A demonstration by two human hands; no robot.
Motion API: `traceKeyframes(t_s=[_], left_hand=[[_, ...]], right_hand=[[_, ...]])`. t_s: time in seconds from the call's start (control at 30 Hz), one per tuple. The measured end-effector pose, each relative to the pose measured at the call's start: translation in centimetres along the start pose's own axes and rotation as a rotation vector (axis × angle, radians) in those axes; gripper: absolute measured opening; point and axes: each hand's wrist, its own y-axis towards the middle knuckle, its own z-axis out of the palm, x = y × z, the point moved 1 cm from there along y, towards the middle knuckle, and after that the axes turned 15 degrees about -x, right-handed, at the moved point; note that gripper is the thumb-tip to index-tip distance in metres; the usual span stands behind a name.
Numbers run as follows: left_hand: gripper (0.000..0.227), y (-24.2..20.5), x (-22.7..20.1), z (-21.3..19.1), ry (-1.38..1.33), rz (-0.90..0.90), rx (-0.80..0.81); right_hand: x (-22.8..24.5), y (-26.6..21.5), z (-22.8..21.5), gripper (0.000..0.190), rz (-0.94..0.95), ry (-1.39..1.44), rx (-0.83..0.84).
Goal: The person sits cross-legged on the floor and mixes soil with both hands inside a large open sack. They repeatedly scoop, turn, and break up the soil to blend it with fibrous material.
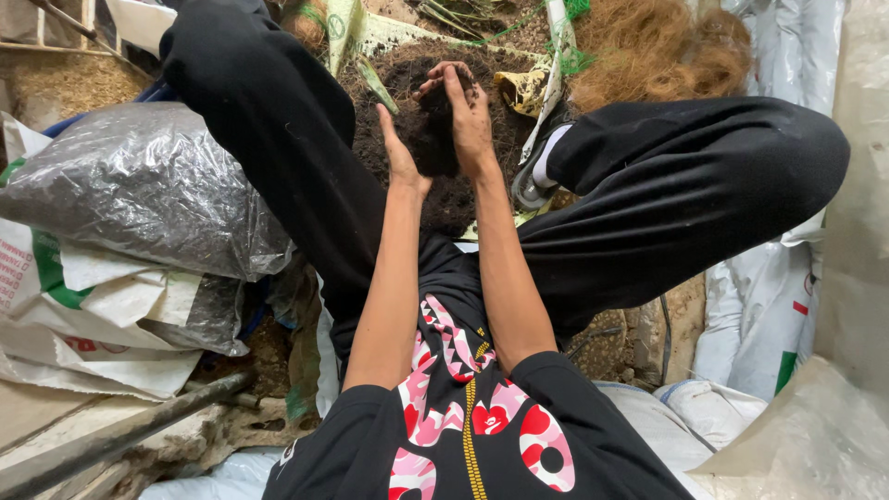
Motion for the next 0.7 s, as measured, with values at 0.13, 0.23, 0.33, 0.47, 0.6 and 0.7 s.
traceKeyframes(t_s=[0.13,0.23,0.33,0.47,0.6,0.7], left_hand=[[0.092,-0.2,0.1,0.0,0.055,0.047,-0.034],[0.09,0.0,0.4,-0.4,0.141,0.083,-0.004],[0.081,0.8,0.8,-1.6,0.302,0.174,-0.025],[0.055,2.7,1.4,-3.1,0.325,0.214,-0.074],[0.036,3.6,1.6,-3.9,0.377,0.269,-0.059],[0.038,3.1,1.9,-3.3,0.431,0.354,-0.041]], right_hand=[[-1.5,-0.6,0.7,0.041,-0.07,-0.409,-0.12],[-2.1,-1.7,1.5,0.045,-0.308,-0.744,-0.223],[-2.3,-2.8,2.0,0.045,-0.635,-0.958,-0.315],[-2.5,-3.3,1.6,0.041,-0.493,-0.848,-0.365],[-3.4,-3.3,0.9,0.041,-0.439,-0.818,-0.348],[-4.8,-2.8,0.0,0.043,-0.376,-0.809,-0.32]])
